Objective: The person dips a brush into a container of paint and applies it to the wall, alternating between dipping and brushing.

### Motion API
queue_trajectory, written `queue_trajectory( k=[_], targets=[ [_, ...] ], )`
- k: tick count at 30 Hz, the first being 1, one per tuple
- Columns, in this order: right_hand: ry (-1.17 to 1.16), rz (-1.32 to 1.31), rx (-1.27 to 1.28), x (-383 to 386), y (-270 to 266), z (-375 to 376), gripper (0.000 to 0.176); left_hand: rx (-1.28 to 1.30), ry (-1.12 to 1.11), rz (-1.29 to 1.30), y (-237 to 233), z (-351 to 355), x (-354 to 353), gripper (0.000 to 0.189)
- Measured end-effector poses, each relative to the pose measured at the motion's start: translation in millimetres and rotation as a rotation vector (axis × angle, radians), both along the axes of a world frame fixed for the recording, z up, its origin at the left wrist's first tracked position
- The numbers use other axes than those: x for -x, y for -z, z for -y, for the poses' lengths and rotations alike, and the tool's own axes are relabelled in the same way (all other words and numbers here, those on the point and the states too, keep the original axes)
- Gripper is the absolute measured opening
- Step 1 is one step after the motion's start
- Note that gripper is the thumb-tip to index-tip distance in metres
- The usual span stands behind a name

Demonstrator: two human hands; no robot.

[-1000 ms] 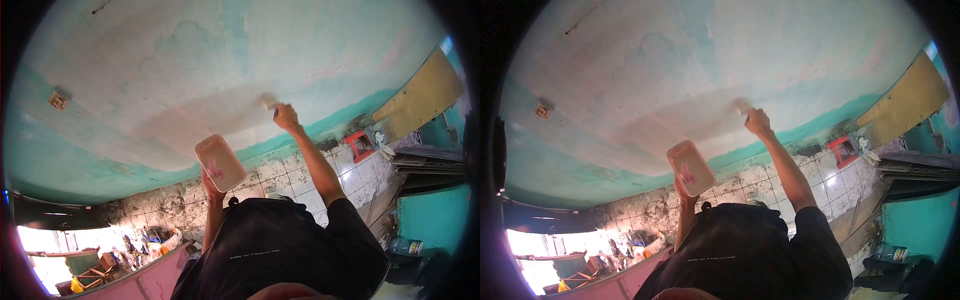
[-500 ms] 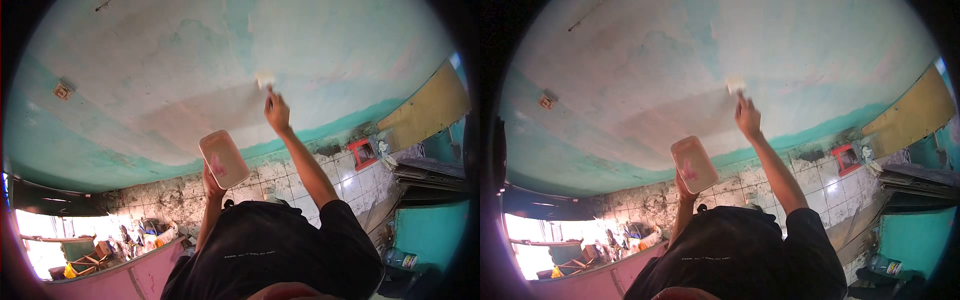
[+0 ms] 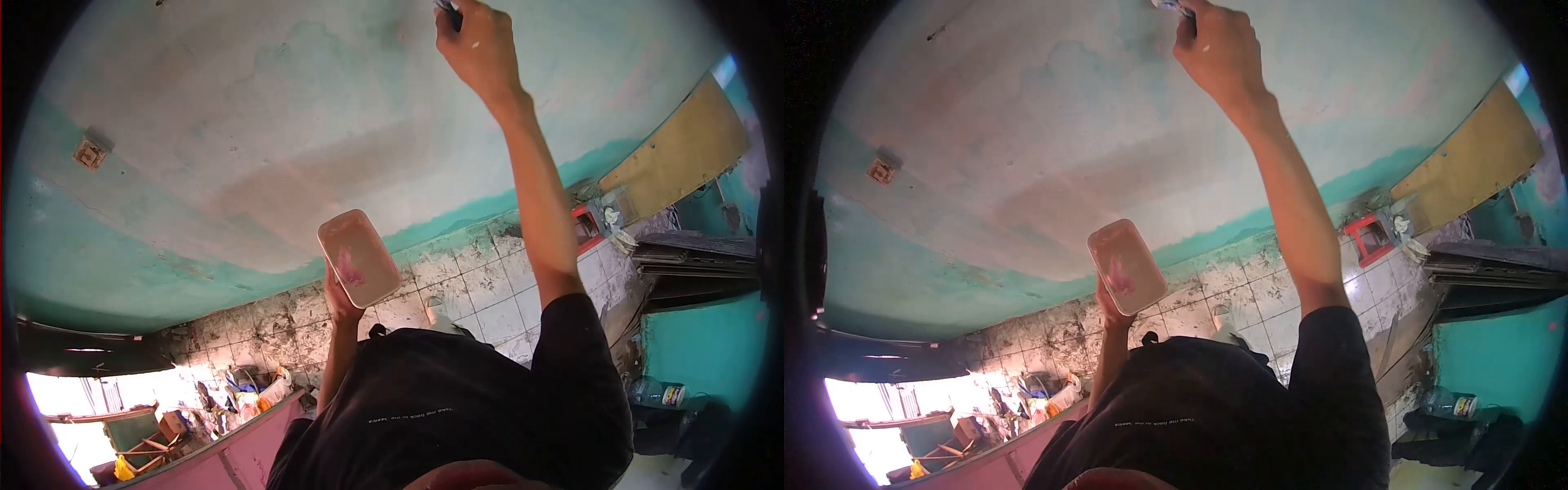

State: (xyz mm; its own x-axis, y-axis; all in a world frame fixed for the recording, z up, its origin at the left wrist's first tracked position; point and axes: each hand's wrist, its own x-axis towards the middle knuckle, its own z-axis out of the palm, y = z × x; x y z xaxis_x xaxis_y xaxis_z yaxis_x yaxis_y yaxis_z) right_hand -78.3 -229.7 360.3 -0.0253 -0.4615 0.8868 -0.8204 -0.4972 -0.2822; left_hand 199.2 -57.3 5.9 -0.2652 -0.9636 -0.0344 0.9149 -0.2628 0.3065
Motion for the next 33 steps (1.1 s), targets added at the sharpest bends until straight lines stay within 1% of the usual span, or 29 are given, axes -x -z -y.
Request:
queue_trajectory(
  k=[1,2,3,4,5,6,7,9,10,11,12,13,14,15,16,18,19,20,22,23,24,26,27,28,29,30,31,32,33],
  targets=[
    [0.049,0.002,-0.048,-5,14,4,0.018,0.003,0.001,-0.004,-3,-2,-1,0.06],
    [0.098,0.006,-0.097,-10,45,12,0.021,-0.016,-0.049,0.091,-7,-5,-2,0.059],
    [0.113,-0.028,-0.113,-11,93,28,0.027,-0.034,-0.099,0.187,-14,-8,-1,0.059],
    [0.197,-0.063,-0.045,-18,144,36,0.036,-0.032,-0.098,0.186,-26,-11,0,0.059],
    [0.181,-0.068,-0.016,-18,198,38,0.042,-0.14,-0.141,0.195,-41,-16,3,0.058],
    [0.193,-0.022,-0.206,-23,231,23,0.04,-0.244,-0.188,0.201,-50,-16,5,0.058],
    [0.181,-0.004,-0.372,-21,264,18,0.038,-0.242,-0.191,0.204,-52,-16,4,0.058],
    [0.186,-0.093,-0.577,-10,311,8,0.036,-0.219,-0.244,0.167,-54,-19,-4,0.056],
    [0.191,-0.084,-0.581,1,329,7,0.036,-0.221,-0.236,0.176,-42,-21,-13,0.056],
    [0.101,-0.091,-0.615,13,344,8,0.038,-0.129,-0.201,0.179,-18,-21,-26,0.055],
    [0.014,-0.098,-0.641,20,347,13,0.04,-0.031,-0.163,0.18,-3,-21,-36,0.054],
    [0.011,-0.064,-0.887,21,320,13,0.042,-0.016,-0.148,0.184,1,-24,-44,0.054],
    [0.027,-0.06,-0.859,23,292,11,0.042,-0.008,-0.119,0.112,5,-23,-48,0.053],
    [-0.076,0.102,-0.812,19,262,-1,0.041,-0.003,-0.09,0.04,6,-20,-50,0.052],
    [-0.182,0.26,-0.766,15,232,-14,0.04,0.013,-0.081,0.034,0,-20,-48,0.052],
    [-0.39,0.521,-0.662,7,153,-41,0.035,-0.114,-0.207,0.163,-21,-30,-39,0.053],
    [-0.292,0.303,-0.478,16,131,-31,0.036,-0.154,-0.177,0.083,-24,-34,-38,0.054],
    [-0.195,0.088,-0.295,26,107,-16,0.036,-0.15,-0.178,0.076,-18,-34,-39,0.054],
    [-0.083,0.091,-0.208,21,34,-18,0.035,-0.105,-0.1,0.027,-1,-29,-44,0.056],
    [-0.027,0.004,-0.023,23,5,-9,0.033,-0.103,-0.101,0.024,0,-30,-44,0.056],
    [0.029,-0.082,0.162,23,-15,-1,0.031,-0.074,-0.088,0.03,0,-30,-44,0.057],
    [0.068,-0.086,0.203,8,-35,1,0.032,-0.043,-0.077,0.033,-6,-29,-40,0.057],
    [0.106,-0.09,0.241,4,-40,3,0.034,-0.065,-0.086,0.053,-16,-30,-36,0.059],
    [0.183,-0.161,0.182,6,-23,20,0.033,-0.088,-0.096,0.073,-21,-29,-33,0.06],
    [0.259,-0.232,0.124,8,10,42,0.032,-0.085,-0.1,0.069,-17,-29,-33,0.06],
    [0.221,-0.154,0.1,-2,46,46,0.035,-0.09,-0.092,0.094,-8,-27,-35,0.061],
    [0.18,-0.131,0.134,-6,91,49,0.037,-0.094,-0.085,0.122,-3,-24,-38,0.061],
    [0.194,-0.116,0.082,-11,132,45,0.039,-0.088,-0.087,0.129,-2,-22,-39,0.061],
    [0.198,-0.11,-0.052,-14,169,35,0.04,-0.108,-0.093,0.084,-1,-22,-39,0.062]
  ],
)
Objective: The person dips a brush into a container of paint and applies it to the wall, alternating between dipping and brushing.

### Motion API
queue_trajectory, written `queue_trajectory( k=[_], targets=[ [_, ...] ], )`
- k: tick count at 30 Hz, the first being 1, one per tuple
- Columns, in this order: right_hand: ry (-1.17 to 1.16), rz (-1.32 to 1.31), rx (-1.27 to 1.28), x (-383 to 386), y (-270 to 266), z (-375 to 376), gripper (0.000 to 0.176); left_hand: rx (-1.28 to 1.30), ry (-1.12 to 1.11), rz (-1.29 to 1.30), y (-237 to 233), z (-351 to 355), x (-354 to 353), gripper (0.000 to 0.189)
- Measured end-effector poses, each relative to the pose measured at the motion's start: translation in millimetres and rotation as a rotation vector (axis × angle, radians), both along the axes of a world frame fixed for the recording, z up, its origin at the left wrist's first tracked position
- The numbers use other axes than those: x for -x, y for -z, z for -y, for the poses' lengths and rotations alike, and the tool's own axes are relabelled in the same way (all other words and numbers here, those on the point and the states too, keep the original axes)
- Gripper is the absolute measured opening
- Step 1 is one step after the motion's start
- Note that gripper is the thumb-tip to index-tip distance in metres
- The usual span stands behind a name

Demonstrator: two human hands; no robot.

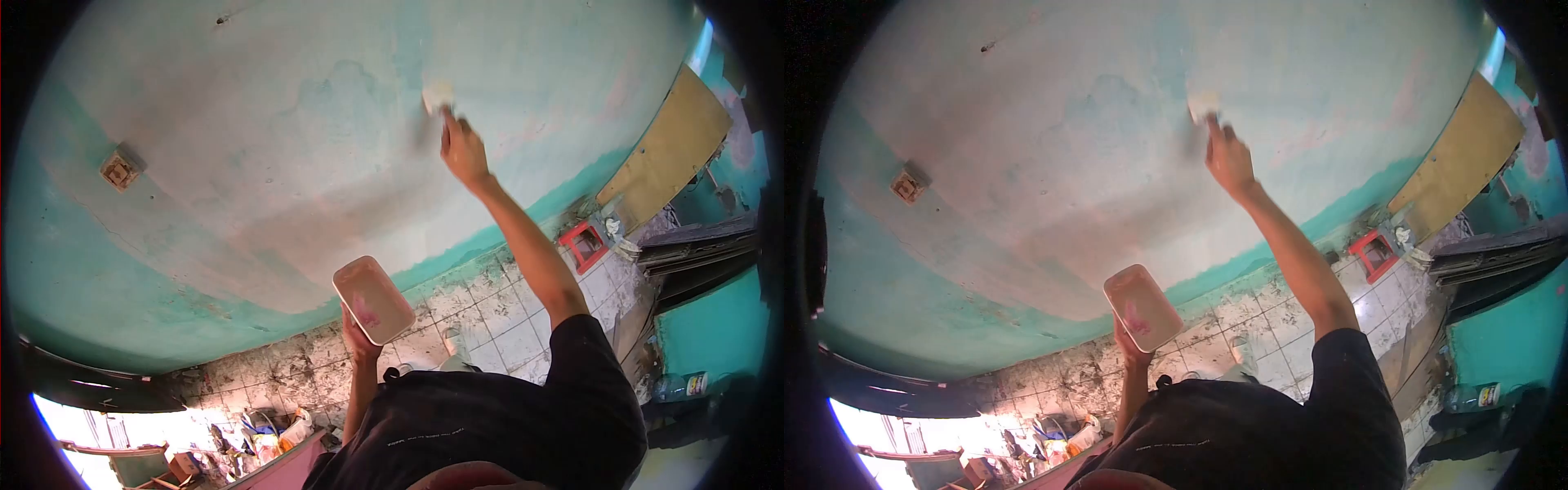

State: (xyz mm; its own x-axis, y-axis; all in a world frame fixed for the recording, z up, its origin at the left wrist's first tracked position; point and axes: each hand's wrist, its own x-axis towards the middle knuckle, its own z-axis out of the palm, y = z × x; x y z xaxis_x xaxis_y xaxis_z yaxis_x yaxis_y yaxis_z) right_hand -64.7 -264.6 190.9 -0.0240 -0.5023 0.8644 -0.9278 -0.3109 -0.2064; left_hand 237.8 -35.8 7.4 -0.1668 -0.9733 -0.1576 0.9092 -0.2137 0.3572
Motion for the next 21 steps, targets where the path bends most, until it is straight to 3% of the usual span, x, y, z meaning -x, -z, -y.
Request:
queue_trajectory(
  k=[3,4,5,6,8,9,10,11,12,13,14,16,20,21],
  targets=[
    [0.044,0.059,-0.513,6,77,-26,0.035,-0.051,-0.007,0.015,24,5,-18,0.063],
    [0.051,0.07,-0.52,19,94,-23,0.035,0.118,0.132,-0.181,43,10,-30,0.063],
    [-0.034,-0.033,-0.685,37,107,-13,0.03,0.283,0.269,-0.383,54,10,-37,0.063],
    [-0.124,-0.136,-0.846,48,110,-2,0.025,0.276,0.276,-0.379,40,3,-36,0.063],
    [-0.178,-0.198,-0.685,48,18,9,0.013,-0.067,0.043,0.067,-9,0,-24,0.063],
    [-0.13,-0.139,-0.431,41,-41,3,0.012,-0.066,0.045,0.066,2,5,-27,0.063],
    [-0.191,-0.126,-0.414,42,-100,0,0.015,0.037,0.13,-0.106,21,8,-35,0.064],
    [-0.159,-0.125,-0.224,34,-145,-10,0.015,0.14,0.213,-0.281,33,9,-39,0.065],
    [-0.149,-0.05,-0.175,25,-185,-22,0.015,0.132,0.209,-0.283,30,7,-36,0.065],
    [-0.138,0.027,-0.126,18,-204,-27,0.016,0.043,0.14,-0.122,22,7,-31,0.065],
    [-0.14,0.026,-0.132,13,-200,-21,0.016,-0.044,0.071,0.038,14,8,-25,0.065],
    [-0.039,0.032,0.223,6,-173,-5,0.019,-0.081,0.062,0.074,3,7,-18,0.065],
    [0.019,-0.016,0.034,-11,17,7,0.036,-0.095,0.068,0.047,10,12,-17,0.064],
    [0.02,0.016,-0.119,-17,55,-7,0.034,-0.086,0.066,0.042,8,15,-15,0.064]
  ],
)
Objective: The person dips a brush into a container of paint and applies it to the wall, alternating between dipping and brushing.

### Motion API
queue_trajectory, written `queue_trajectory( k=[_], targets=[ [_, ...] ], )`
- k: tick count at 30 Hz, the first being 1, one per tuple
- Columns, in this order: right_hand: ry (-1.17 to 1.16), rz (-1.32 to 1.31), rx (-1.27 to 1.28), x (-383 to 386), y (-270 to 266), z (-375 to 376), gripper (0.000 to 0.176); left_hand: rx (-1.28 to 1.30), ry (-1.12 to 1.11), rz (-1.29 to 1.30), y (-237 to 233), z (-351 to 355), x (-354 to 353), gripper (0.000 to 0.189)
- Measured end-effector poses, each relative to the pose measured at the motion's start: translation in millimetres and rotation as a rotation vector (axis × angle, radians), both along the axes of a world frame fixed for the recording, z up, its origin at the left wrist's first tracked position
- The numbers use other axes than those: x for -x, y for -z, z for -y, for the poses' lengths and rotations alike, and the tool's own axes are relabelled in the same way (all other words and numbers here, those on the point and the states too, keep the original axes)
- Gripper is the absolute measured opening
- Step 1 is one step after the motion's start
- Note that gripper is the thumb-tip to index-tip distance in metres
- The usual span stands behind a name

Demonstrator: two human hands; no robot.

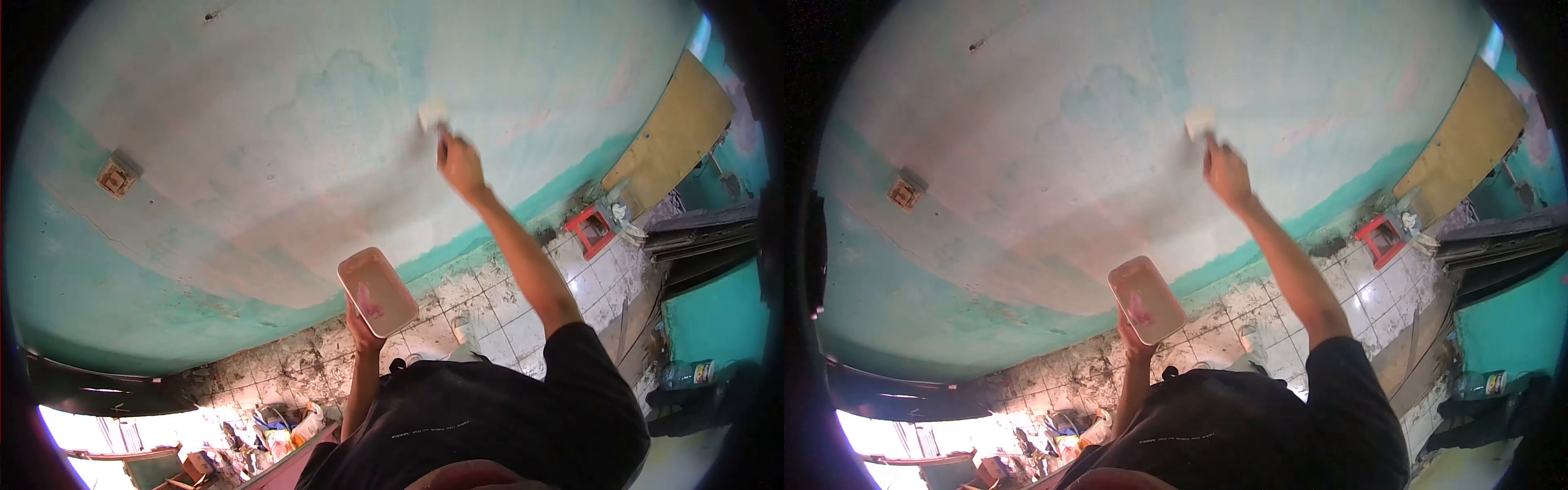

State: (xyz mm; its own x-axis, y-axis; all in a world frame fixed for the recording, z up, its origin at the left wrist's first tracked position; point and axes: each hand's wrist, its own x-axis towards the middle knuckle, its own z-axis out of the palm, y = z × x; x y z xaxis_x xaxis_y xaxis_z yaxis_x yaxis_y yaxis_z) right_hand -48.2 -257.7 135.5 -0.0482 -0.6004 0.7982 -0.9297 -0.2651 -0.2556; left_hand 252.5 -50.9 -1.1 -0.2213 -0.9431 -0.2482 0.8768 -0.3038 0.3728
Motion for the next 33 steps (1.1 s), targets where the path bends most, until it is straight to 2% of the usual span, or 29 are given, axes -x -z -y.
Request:
queue_trajectory(
  k=[1,2,3,4,6,7,8,9,11,12,14,16,18,19,21,22,24,25,27,29,30,31,33],
  targets=[
    [0.007,0.018,-0.202,-2,32,-14,0.031,0.0,-0.003,-0.002,-1,1,2,0.064],
    [0.0,-0.007,-0.559,9,65,-17,0.028,-0.006,-0.001,-0.001,-1,-2,2,0.064],
    [-0.056,0.021,-0.875,22,73,-23,0.027,-0.005,0.01,0.0,14,-4,-1,0.064],
    [-0.043,0.026,-0.868,32,81,-20,0.027,0.032,0.047,-0.052,39,0,-8,0.063],
    [-0.1,0.057,-0.587,53,79,4,0.014,0.098,0.098,-0.106,48,11,-12,0.062],
    [-0.13,-0.036,-0.647,55,3,4,0.014,0.115,0.11,-0.173,40,12,-7,0.062],
    [-0.07,0.031,-0.429,59,-57,5,0.011,0.119,0.12,-0.236,28,8,-2,0.062],
    [-0.124,-0.026,-0.224,69,-122,5,0.012,0.051,0.075,-0.096,4,5,9,0.062],
    [-0.049,-0.146,0.08,79,-232,10,0.019,0.043,0.056,-0.084,-18,5,23,0.062],
    [-0.023,-0.107,0.167,73,-277,-1,0.019,0.031,0.037,-0.069,-23,9,29,0.061],
    [-0.116,-0.082,0.357,58,-328,-17,0.015,0.078,0.028,-0.029,-25,20,39,0.06],
    [-0.119,-0.056,0.529,59,-307,11,0.012,0.107,0.015,0.011,-15,20,45,0.059],
    [-0.073,-0.007,0.36,51,-233,24,0.017,0.15,-0.038,0.281,3,29,47,0.058],
    [-0.094,0.017,0.388,50,-183,35,0.026,0.151,-0.041,0.284,-2,30,49,0.058],
    [-0.081,0.051,0.189,41,-89,21,0.036,0.045,-0.06,0.046,-25,29,63,0.059],
    [-0.088,0.064,0.063,38,-49,11,0.035,0.045,-0.063,0.04,-36,28,66,0.059],
    [-0.061,0.101,-0.341,36,-5,-14,0.023,0.015,-0.054,0.118,-49,22,64,0.059],
    [-0.059,0.102,-0.354,48,12,-11,0.023,0.003,-0.052,0.119,-30,27,56,0.059],
    [-0.096,-0.078,-0.695,75,36,-1,0.018,0.13,0.097,-0.068,27,39,39,0.06],
    [-0.04,-0.009,-0.727,73,-39,7,0.013,0.09,0.09,-0.059,15,35,42,0.06],
    [-0.17,0.011,-0.426,82,-75,12,0.012,0.07,0.073,-0.06,4,41,49,0.06],
    [-0.18,-0.103,-0.243,82,-127,6,0.017,0.071,0.068,-0.061,-3,44,54,0.06],
    [-0.189,0.035,-0.115,71,-207,-14,0.021,0.081,0.078,-0.08,-14,40,58,0.06]
  ],
)
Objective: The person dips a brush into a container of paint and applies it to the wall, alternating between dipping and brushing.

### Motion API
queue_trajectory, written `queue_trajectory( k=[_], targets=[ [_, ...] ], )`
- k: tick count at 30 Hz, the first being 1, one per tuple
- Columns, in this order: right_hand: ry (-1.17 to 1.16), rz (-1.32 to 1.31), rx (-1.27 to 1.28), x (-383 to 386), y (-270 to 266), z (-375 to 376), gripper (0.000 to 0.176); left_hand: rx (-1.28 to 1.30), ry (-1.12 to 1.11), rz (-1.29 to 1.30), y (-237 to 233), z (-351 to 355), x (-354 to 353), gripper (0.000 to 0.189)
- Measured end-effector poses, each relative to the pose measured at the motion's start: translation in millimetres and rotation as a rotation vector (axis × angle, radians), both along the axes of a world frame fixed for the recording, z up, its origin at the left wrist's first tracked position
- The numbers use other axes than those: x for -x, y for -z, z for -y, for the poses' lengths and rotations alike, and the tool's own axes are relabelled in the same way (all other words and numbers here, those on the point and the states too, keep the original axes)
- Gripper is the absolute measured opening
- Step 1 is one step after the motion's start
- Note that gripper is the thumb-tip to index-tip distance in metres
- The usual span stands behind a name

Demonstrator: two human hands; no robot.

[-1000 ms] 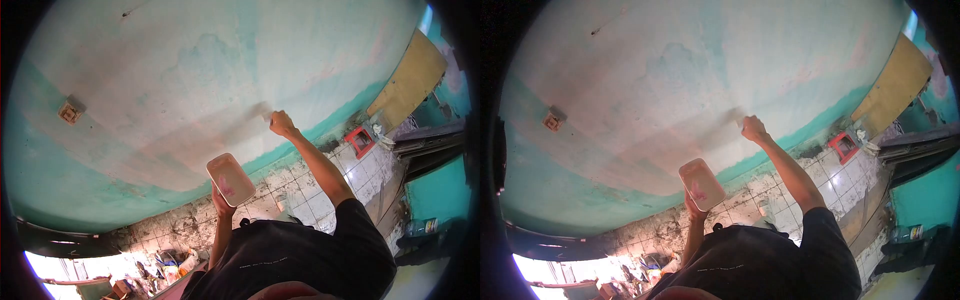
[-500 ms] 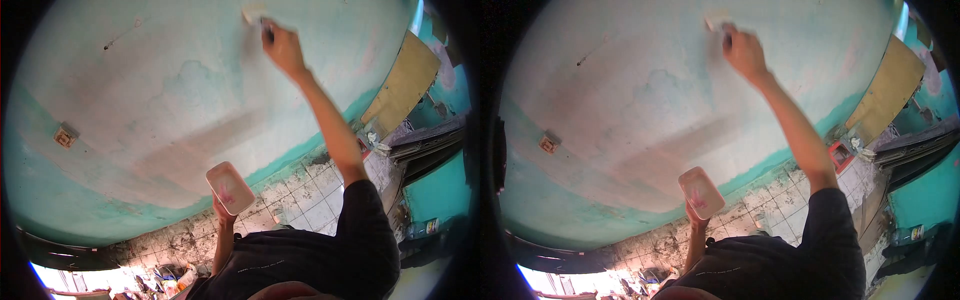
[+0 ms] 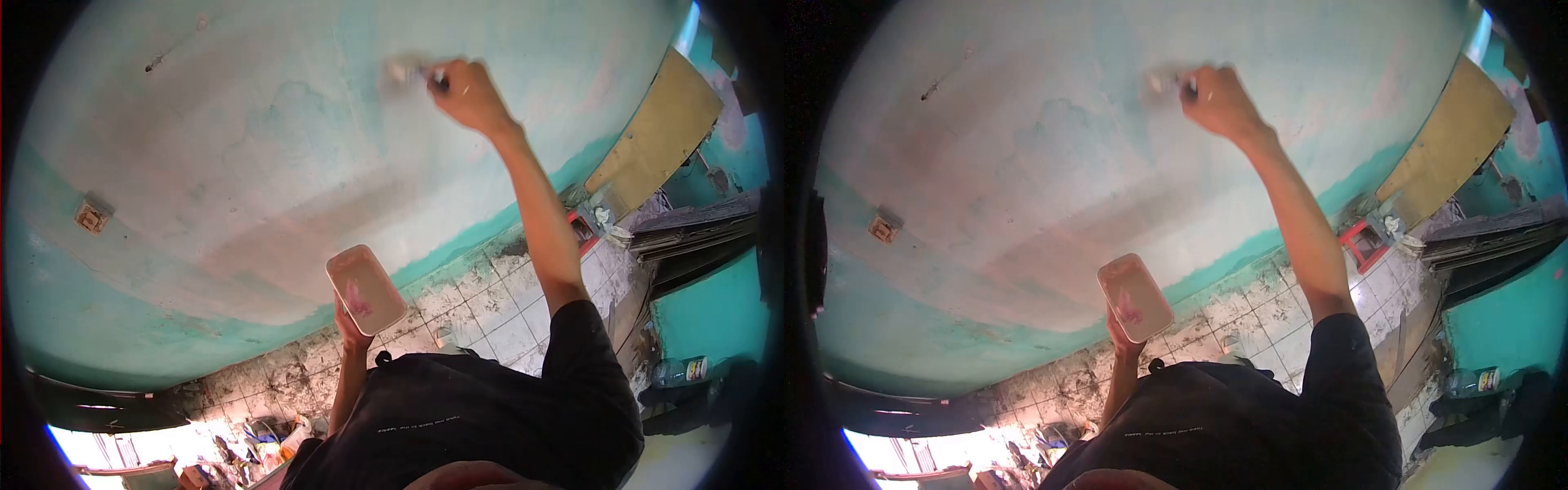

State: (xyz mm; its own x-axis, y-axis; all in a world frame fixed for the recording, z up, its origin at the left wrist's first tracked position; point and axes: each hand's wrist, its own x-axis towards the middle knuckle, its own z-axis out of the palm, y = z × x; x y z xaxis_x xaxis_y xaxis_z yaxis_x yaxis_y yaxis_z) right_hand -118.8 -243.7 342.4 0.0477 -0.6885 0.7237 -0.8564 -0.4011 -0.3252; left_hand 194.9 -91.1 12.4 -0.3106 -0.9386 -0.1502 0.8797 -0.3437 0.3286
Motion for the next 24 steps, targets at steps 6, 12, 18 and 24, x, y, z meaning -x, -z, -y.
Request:
queue_trajectory(
  k=[6,12,18,24],
  targets=[
    [0.14,0.077,0.372,-30,77,24,0.026,0.016,-0.057,0.045,8,2,11,0.056],
    [0.124,0.224,-0.376,-36,327,-14,0.026,0.059,-0.228,0.372,5,-7,11,0.049],
    [0.171,0.084,-0.39,-6,227,20,0.024,0.044,-0.233,0.231,-6,4,-1,0.052],
    [-0.029,0.338,0.198,-44,57,-14,0.025,0.016,-0.204,0.192,-16,4,1,0.052]
  ],
)
